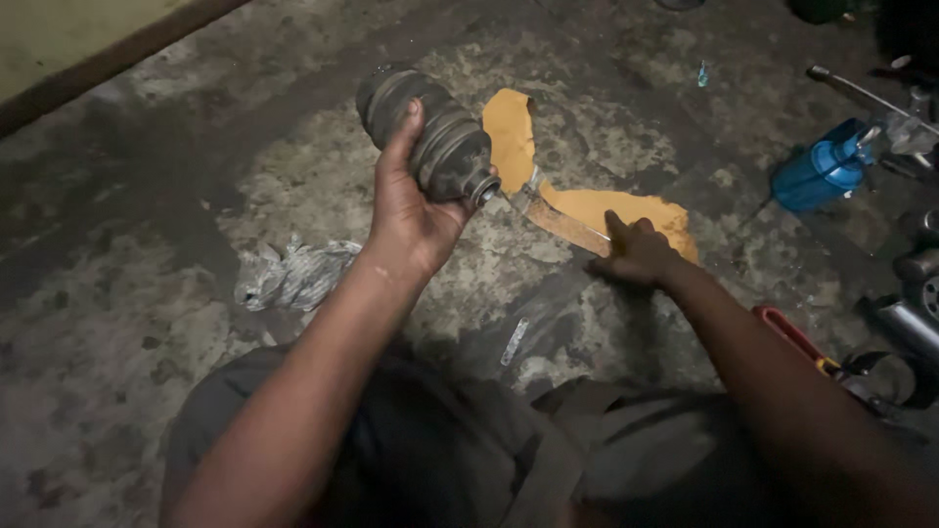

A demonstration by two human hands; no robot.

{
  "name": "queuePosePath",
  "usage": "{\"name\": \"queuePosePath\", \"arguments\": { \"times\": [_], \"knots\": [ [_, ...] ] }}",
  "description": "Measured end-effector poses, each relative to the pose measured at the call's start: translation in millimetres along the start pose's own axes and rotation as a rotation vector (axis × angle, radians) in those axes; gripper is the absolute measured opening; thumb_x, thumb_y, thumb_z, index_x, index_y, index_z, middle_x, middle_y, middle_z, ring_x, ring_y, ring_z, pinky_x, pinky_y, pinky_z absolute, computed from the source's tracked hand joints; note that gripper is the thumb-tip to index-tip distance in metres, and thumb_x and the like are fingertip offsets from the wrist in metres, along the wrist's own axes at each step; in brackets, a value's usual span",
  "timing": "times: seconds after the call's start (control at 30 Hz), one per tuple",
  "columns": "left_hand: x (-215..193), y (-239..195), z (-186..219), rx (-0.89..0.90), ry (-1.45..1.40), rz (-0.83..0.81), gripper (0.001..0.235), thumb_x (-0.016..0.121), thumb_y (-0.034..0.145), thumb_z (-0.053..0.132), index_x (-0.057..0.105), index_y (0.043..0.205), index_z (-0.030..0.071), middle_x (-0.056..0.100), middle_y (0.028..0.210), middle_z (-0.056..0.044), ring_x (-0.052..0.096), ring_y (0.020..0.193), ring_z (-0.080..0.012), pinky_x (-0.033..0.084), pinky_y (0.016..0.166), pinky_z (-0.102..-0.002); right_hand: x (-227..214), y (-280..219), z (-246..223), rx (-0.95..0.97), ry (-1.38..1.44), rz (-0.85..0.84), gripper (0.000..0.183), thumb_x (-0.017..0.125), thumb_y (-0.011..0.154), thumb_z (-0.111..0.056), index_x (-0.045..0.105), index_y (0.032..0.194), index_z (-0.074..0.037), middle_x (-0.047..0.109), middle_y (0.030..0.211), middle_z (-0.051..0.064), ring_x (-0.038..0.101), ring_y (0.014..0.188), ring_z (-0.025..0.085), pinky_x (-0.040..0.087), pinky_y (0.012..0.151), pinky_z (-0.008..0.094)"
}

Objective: The person sits on the floor and cleans a cylindrical, ribbed mechanical part, likely a CV joint boot, by hand. They repeatedly rub the part with a dark substance and wipe it with a yellow cloth, rotating the object to clean different sections.

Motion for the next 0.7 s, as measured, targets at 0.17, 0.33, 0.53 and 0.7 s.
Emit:
{"name": "queuePosePath", "arguments": {
  "times": [0.17,0.33,0.53,0.7],
  "knots": [
    [1,-1,-2,-0.006,0.011,-0.015,0.073,0.079,0.077,0.046,0.052,0.134,0.010,0.068,0.120,-0.010,0.070,0.110,-0.0266,0.059,0.098,-0.052,0,1,3,-0.001,0.029,0.026,0.119,0.071,0.069,-0.074,0.027,0.162,-0.016,0.048,0.136,0.032,0.052,0.126,0.048,0.044,0.106,0.049],
    [-3,4,-7,-0.016,0.014,-0.026,0.075,0.081,0.075,0.045,0.052,0.135,0.009,0.067,0.123,-0.010,0.069,0.111,-0.0259,0.057,0.100,-0.052,-6,-10,-6,-0.016,-0.003,0.051,0.112,0.066,0.072,-0.076,0.037,0.159,-0.013,0.057,0.129,0.031,0.057,0.124,0.046,0.048,0.105,0.049],
    [-5,2,-8,-0.014,0.057,0.046,0.081,0.081,0.075,0.044,0.046,0.138,0.009,0.064,0.126,-0.014,0.067,0.116,-0.0293,0.057,0.099,-0.053,-12,-14,-11,0.001,0.044,0.081,0.102,0.069,0.076,-0.066,0.045,0.156,-0.007,0.066,0.118,0.031,0.068,0.112,0.043,0.054,0.099,0.047],
    [-4,4,-8,0.017,0.082,-0.038,0.090,0.085,0.070,0.045,0.045,0.141,0.007,0.064,0.124,-0.011,0.065,0.116,-0.0279,0.056,0.097,-0.052,-9,-16,-12,-0.104,-0.037,0.196,0.090,0.073,0.079,-0.061,0.056,0.143,0.000,0.065,0.118,0.030,0.065,0.112,0.044,0.052,0.098,0.049]
  ]
}}
Point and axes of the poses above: each hand's wrist, its own y-axis towards the middle knuckle, its own x-axis out of the palm, z = x × y, the point moved 3 cm from there along y, towards the middle knuckle
